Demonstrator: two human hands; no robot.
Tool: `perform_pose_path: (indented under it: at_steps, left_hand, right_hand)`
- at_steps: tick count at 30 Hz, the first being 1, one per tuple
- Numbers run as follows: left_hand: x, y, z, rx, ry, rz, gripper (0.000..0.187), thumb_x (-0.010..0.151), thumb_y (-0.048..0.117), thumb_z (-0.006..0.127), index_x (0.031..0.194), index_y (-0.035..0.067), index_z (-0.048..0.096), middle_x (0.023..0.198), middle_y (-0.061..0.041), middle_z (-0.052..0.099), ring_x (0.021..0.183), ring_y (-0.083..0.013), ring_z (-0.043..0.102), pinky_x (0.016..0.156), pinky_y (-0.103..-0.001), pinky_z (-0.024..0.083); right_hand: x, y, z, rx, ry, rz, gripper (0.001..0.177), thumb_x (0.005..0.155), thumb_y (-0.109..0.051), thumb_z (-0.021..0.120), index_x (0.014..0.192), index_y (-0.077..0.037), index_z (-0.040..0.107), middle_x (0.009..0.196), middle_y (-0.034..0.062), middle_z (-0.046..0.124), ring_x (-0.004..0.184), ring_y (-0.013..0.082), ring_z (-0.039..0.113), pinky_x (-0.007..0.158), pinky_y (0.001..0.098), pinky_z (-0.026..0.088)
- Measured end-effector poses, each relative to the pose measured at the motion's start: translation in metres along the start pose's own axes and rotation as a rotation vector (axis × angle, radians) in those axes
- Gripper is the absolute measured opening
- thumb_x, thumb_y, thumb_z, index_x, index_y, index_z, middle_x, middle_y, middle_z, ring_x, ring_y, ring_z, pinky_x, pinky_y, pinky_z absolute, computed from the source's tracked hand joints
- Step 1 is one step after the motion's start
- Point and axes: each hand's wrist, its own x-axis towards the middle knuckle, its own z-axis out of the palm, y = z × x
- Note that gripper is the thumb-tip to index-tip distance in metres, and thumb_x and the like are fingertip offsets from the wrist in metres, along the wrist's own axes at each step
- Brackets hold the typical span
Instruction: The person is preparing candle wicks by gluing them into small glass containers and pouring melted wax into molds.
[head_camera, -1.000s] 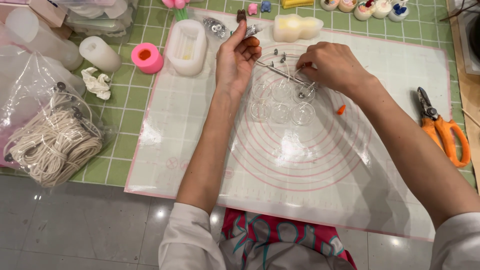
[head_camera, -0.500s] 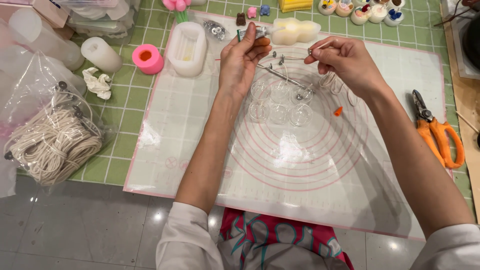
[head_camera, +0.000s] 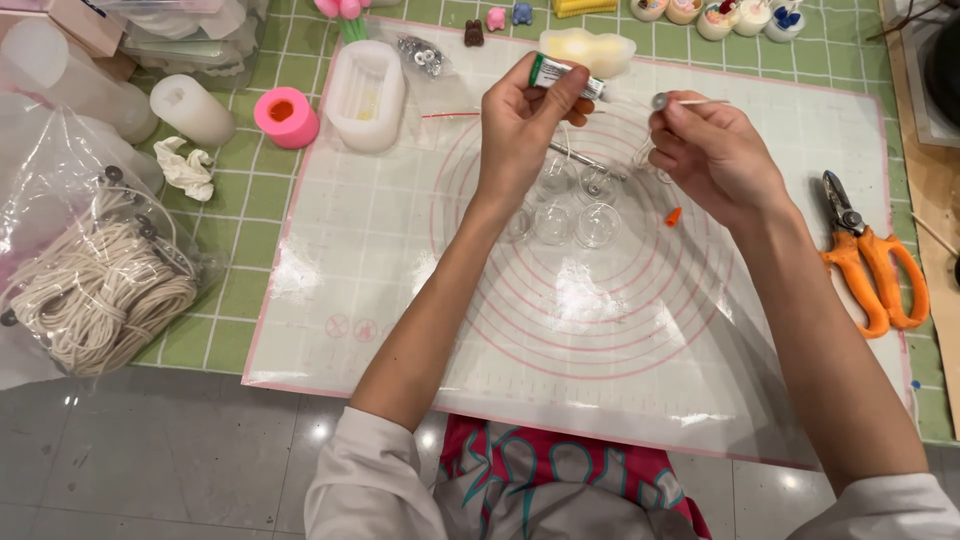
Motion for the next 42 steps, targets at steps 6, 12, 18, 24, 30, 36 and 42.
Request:
perform_pose_path:
  at_steps: [6, 12, 18, 24, 30, 36, 42]
  left_hand:
    - [-0.006, 0.004, 0.009, 0.074, -0.113, -0.096, 0.026, 0.100, 0.028, 0.072, 0.103, 0.002, 0.070, 0.087, -0.003, 0.073, 0.075, -0.0092, 0.068, 0.068, -0.026, 0.054]
    - [-0.012, 0.016, 0.018, 0.163, -0.209, -0.153, 0.025, 0.101, 0.029, 0.071, 0.101, 0.004, 0.070, 0.083, -0.002, 0.073, 0.073, -0.0076, 0.067, 0.067, -0.026, 0.055]
    - [-0.014, 0.028, 0.032, 0.219, -0.253, -0.183, 0.025, 0.101, 0.028, 0.071, 0.099, 0.003, 0.067, 0.081, -0.001, 0.071, 0.073, -0.0066, 0.067, 0.065, -0.025, 0.055]
    - [-0.038, 0.035, 0.029, 0.370, -0.155, -0.077, 0.027, 0.102, 0.030, 0.069, 0.098, 0.004, 0.065, 0.081, -0.001, 0.070, 0.072, -0.0064, 0.068, 0.065, -0.023, 0.052]
    - [-0.055, 0.040, 0.015, 0.835, -0.232, 0.017, 0.031, 0.097, 0.028, 0.074, 0.084, 0.003, 0.061, 0.071, -0.005, 0.067, 0.065, -0.0214, 0.055, 0.072, -0.035, 0.044]
    - [-0.057, 0.032, 0.013, 0.927, -0.335, 0.138, 0.028, 0.094, 0.021, 0.075, 0.083, 0.004, 0.056, 0.069, -0.007, 0.059, 0.067, -0.0271, 0.051, 0.076, -0.039, 0.037]
    - [-0.059, 0.031, 0.015, 0.982, -0.362, 0.159, 0.027, 0.091, 0.018, 0.079, 0.083, 0.003, 0.058, 0.071, -0.009, 0.058, 0.068, -0.0283, 0.050, 0.075, -0.039, 0.038]
  right_hand:
    - [-0.044, 0.030, -0.015, 0.245, 0.055, 0.125, 0.020, 0.112, -0.022, 0.060, 0.103, -0.004, 0.065, 0.092, 0.0012, 0.062, 0.075, 0.0100, 0.044, 0.072, 0.0250, 0.040]
    - [-0.066, 0.045, -0.003, 0.154, 0.084, 0.181, 0.012, 0.105, -0.015, 0.062, 0.107, -0.005, 0.067, 0.095, 0.0038, 0.066, 0.071, 0.0091, 0.044, 0.067, 0.0256, 0.041]
    - [-0.066, 0.044, 0.008, 0.011, 0.092, 0.208, 0.014, 0.103, -0.013, 0.062, 0.113, -0.004, 0.068, 0.097, 0.0030, 0.064, 0.073, 0.0091, 0.047, 0.068, 0.0262, 0.045]
    - [-0.069, 0.048, 0.004, 0.101, 0.106, 0.208, 0.013, 0.104, -0.015, 0.064, 0.111, -0.005, 0.067, 0.096, 0.0032, 0.066, 0.072, 0.0083, 0.049, 0.067, 0.0250, 0.045]
    - [-0.075, 0.041, 0.014, -0.400, 0.148, 0.112, 0.016, 0.105, -0.017, 0.064, 0.105, -0.002, 0.070, 0.080, -0.0012, 0.060, 0.067, 0.0067, 0.050, 0.057, 0.0233, 0.039]
    - [-0.076, 0.047, 0.019, -0.514, 0.118, 0.010, 0.017, 0.106, -0.014, 0.062, 0.111, 0.000, 0.069, 0.080, -0.0016, 0.061, 0.066, 0.0053, 0.051, 0.058, 0.0222, 0.044]
    - [-0.078, 0.043, 0.035, -0.730, 0.156, -0.003, 0.015, 0.102, -0.010, 0.065, 0.112, -0.001, 0.070, 0.089, -0.0007, 0.067, 0.068, 0.0051, 0.051, 0.059, 0.0223, 0.044]
